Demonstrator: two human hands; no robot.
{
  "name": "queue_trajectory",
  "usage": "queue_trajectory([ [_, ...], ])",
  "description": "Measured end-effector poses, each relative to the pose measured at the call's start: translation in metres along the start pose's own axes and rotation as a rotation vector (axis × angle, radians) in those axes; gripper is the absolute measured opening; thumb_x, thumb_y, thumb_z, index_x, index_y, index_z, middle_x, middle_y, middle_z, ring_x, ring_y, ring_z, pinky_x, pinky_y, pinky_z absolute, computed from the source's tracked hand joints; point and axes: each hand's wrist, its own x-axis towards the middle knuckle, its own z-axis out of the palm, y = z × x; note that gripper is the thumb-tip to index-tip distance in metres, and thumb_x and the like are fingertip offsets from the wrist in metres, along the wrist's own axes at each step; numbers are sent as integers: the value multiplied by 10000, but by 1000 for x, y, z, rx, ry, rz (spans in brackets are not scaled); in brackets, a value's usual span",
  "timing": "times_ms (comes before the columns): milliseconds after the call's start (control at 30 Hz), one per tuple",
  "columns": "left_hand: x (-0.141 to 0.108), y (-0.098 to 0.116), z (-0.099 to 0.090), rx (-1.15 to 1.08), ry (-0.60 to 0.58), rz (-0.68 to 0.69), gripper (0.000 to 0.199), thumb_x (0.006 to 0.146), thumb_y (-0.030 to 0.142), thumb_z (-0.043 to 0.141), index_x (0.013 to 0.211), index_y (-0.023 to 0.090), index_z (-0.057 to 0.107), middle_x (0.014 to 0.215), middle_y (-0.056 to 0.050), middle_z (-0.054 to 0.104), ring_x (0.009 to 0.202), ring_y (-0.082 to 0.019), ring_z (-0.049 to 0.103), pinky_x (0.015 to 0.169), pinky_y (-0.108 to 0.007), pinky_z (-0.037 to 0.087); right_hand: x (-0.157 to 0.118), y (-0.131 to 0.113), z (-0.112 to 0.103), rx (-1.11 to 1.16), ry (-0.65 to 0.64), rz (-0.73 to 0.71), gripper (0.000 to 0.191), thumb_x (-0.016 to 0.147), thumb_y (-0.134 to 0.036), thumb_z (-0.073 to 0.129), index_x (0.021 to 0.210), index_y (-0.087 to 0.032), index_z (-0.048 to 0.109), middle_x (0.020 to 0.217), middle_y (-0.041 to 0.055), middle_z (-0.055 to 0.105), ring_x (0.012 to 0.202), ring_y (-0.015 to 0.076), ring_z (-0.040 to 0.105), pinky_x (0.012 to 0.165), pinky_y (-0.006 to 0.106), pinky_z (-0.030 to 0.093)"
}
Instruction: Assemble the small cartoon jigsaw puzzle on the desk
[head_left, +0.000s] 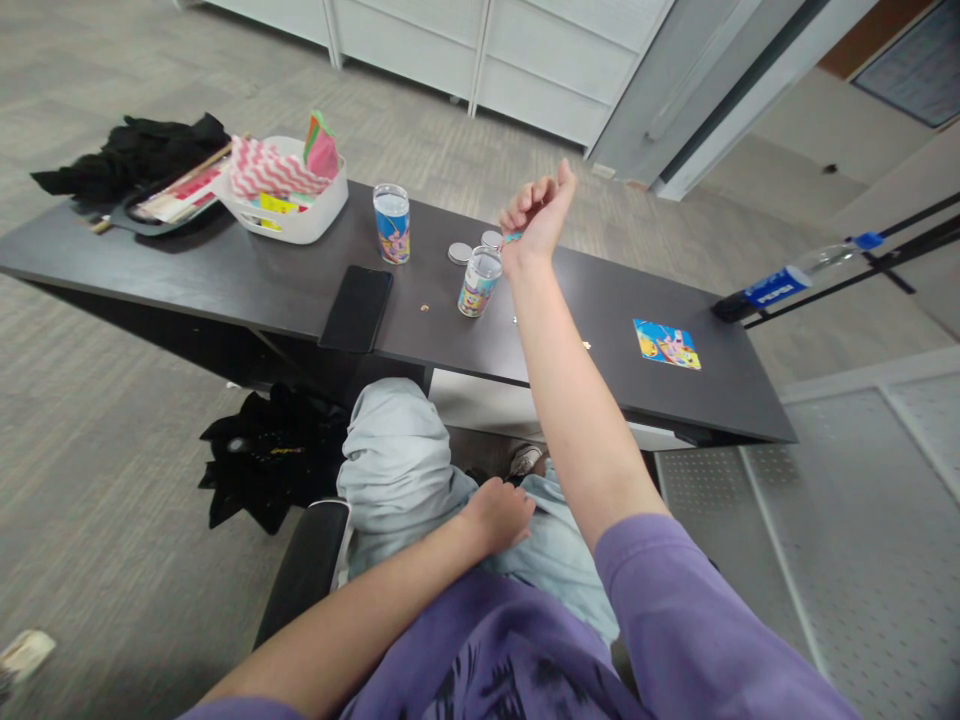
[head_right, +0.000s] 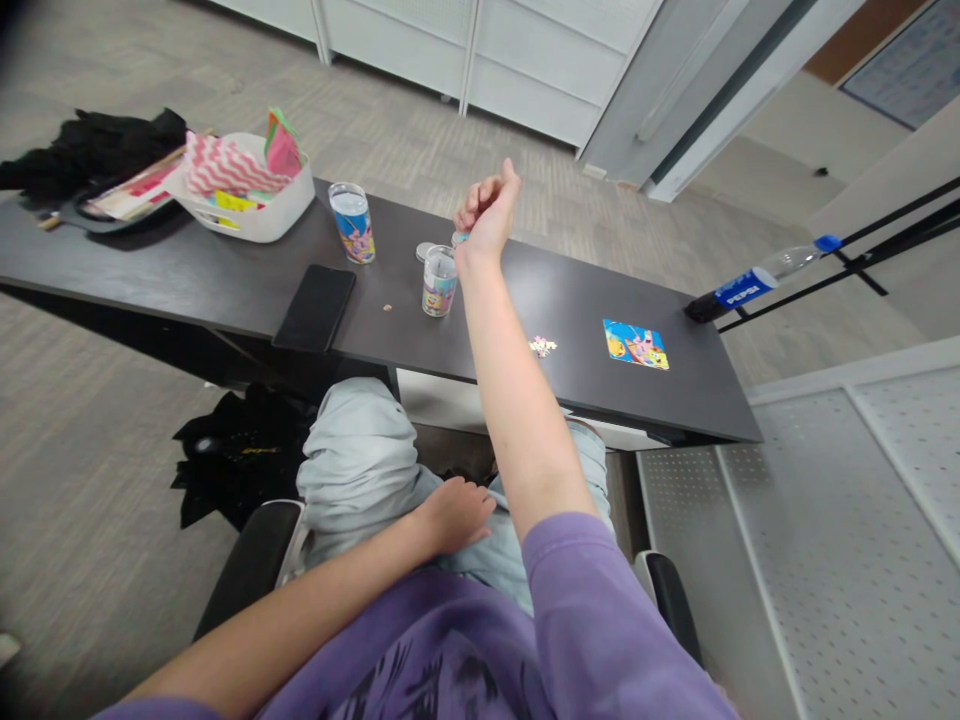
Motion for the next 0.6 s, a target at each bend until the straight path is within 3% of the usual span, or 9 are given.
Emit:
queue_trajectory([
  [167,-2,-1,-2,-9,9,-4,409,1249,471,900,1535,188,828,1503,-136,854,1307,-323,868,1141,-561,791,12,5,-5,-95,-40,-36,831,1282,-1017,279,828,-324,342,717,-46,381,585,186,274,542,317,309],
  [300,-6,-4,-5,-13,35,-8,388,1245,456,908,1512,185,835,1485,-131,860,1297,-319,871,1135,-556,793,31,-4,-28,-268,-168,-217,899,1116,-1220,233,881,-356,312,757,-44,412,643,212,324,606,384,393],
  [400,-10,-9,-12,-15,79,6,351,1250,448,901,1479,187,844,1455,-122,868,1279,-309,874,1133,-548,792,39,-29,-77,-497,-172,-430,905,1081,-1235,120,881,-370,292,788,-31,434,658,210,365,610,394,386],
  [467,-14,-13,-21,-16,128,22,280,1268,434,874,1425,202,858,1416,-112,878,1252,-290,874,1137,-527,786,33,-53,-126,-578,-129,-487,879,1099,-1217,299,849,-376,340,759,-31,445,672,213,414,621,398,398],
  [533,-20,-17,-32,-20,195,44,215,1292,415,836,1377,221,869,1383,-103,886,1224,-268,871,1142,-502,781,17,-76,-181,-955,-114,-531,770,1159,-1090,414,877,-373,420,802,7,577,738,233,570,765,427,587],
  [600,-28,-20,-45,-18,286,64,225,1297,430,826,1405,237,869,1424,-110,879,1246,-270,863,1163,-510,775,-7,-91,-230,-1218,-105,-474,632,1148,-966,567,1007,-351,592,1025,95,783,990,311,781,1039,547,712],
])
